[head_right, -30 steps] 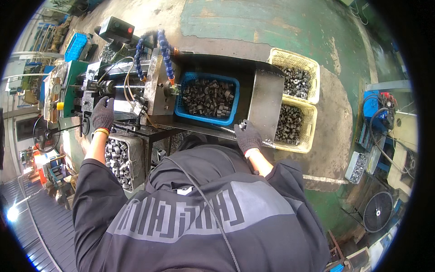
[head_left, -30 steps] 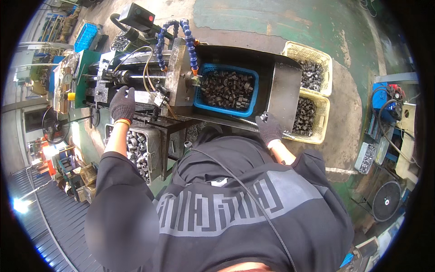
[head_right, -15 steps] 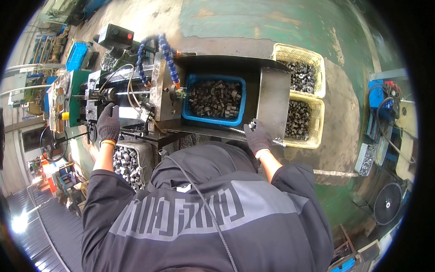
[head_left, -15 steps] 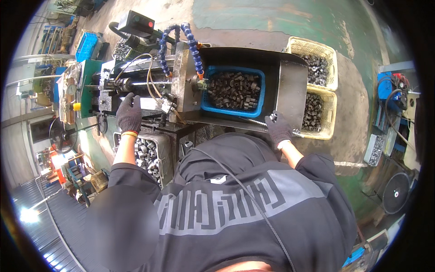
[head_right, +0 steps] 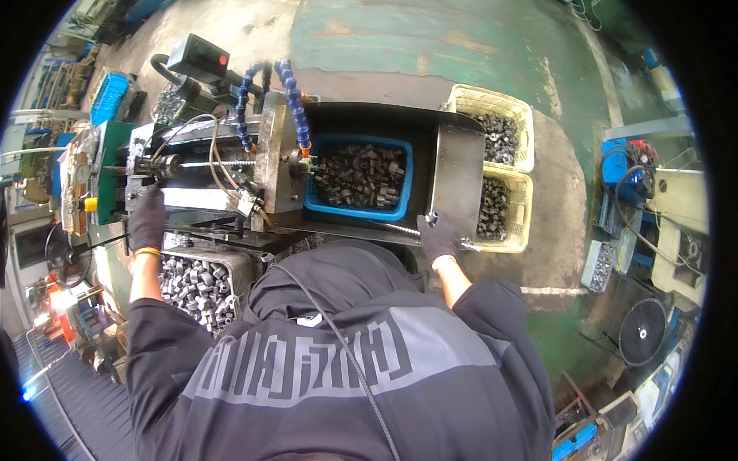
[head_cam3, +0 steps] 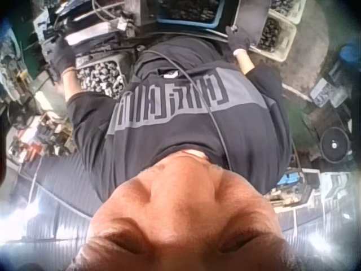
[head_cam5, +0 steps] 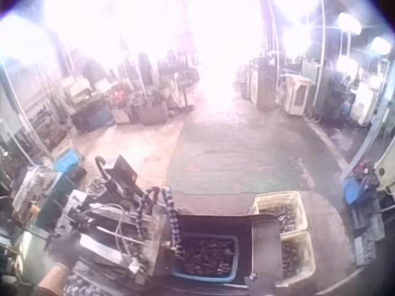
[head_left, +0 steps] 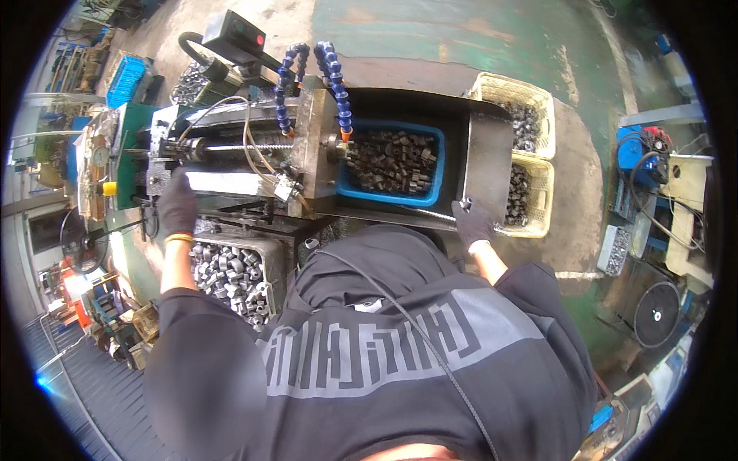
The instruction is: The person operates a manual metalworking machine in a factory, repeatedly picking small metal parts from a blue bin, inserting them into the machine, and then removing the processed parts. The person also briefly inspects a finished part before continuing the cycle.
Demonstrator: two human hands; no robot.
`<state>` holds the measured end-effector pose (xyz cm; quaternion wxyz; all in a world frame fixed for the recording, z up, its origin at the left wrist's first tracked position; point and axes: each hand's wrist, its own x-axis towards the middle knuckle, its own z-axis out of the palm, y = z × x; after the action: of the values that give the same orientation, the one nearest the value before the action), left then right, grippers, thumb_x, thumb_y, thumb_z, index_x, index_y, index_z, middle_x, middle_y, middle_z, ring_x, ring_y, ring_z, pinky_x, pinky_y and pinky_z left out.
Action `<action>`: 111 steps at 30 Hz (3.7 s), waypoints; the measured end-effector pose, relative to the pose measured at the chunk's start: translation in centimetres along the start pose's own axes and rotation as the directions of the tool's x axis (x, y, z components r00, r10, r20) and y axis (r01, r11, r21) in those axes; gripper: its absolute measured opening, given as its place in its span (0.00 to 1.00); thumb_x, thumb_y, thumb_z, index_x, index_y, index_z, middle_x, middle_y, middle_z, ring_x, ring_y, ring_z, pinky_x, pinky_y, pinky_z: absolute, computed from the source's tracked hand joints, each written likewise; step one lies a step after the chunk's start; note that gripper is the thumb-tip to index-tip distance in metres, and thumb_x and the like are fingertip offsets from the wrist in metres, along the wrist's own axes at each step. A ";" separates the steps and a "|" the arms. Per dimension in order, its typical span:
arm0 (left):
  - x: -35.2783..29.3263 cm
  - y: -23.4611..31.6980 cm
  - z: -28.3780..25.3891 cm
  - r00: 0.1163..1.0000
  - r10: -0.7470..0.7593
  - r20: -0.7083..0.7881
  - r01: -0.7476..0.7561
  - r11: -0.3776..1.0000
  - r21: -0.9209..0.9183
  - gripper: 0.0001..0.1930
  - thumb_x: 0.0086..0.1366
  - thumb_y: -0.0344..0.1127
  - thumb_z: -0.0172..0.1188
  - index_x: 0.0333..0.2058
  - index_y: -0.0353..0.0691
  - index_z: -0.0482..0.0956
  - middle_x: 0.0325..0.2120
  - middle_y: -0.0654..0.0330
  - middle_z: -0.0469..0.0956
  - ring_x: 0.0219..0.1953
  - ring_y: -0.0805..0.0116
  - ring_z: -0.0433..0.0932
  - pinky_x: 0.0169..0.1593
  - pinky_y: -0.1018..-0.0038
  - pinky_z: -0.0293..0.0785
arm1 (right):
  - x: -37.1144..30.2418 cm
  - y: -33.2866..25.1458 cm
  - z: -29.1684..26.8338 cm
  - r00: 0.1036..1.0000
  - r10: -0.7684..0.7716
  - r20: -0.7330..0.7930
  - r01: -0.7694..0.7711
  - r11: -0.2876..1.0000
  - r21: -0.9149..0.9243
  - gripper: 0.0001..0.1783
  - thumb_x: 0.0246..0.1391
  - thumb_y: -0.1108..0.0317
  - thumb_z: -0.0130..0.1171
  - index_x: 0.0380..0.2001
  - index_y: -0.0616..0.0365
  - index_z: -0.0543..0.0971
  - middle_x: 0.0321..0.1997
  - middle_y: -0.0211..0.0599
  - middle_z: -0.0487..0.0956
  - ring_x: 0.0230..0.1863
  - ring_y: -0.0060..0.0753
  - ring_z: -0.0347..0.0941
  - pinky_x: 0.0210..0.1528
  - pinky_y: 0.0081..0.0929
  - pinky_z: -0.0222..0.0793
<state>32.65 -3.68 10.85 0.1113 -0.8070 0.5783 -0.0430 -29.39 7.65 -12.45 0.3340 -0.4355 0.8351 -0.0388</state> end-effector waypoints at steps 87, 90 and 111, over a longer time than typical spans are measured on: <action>-10.0 15.2 0.9 0.854 0.270 0.444 0.426 0.126 -0.896 0.24 0.73 0.30 0.66 0.66 0.41 0.79 0.34 0.62 0.84 0.29 0.76 0.78 0.36 0.75 0.80 | 8.5 -15.3 0.1 0.728 -0.643 0.237 0.685 0.675 -0.273 0.28 0.65 0.66 0.63 0.68 0.52 0.77 0.51 0.52 0.88 0.55 0.57 0.86 0.54 0.50 0.82; -12.3 14.9 0.4 0.834 0.319 0.451 0.511 -0.137 -0.849 0.18 0.77 0.32 0.61 0.62 0.39 0.81 0.37 0.62 0.82 0.34 0.75 0.79 0.38 0.76 0.82 | 8.2 -19.1 2.0 0.722 -0.587 0.367 0.682 0.693 -0.234 0.24 0.67 0.59 0.64 0.64 0.50 0.82 0.56 0.52 0.88 0.61 0.56 0.84 0.61 0.49 0.80; -11.8 25.4 6.0 0.571 0.264 0.777 0.659 -0.712 -0.242 0.19 0.81 0.49 0.62 0.55 0.39 0.76 0.51 0.46 0.79 0.59 0.40 0.79 0.70 0.35 0.76 | 2.1 1.3 -9.7 0.631 -0.774 0.049 0.775 0.627 -0.078 0.20 0.64 0.44 0.70 0.39 0.51 0.91 0.37 0.42 0.89 0.39 0.52 0.86 0.42 0.45 0.80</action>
<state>6.54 0.45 -0.07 -0.5119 -0.5351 -0.1432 0.6566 -36.89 4.69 -6.52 0.2689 -0.7670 0.5660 -0.1380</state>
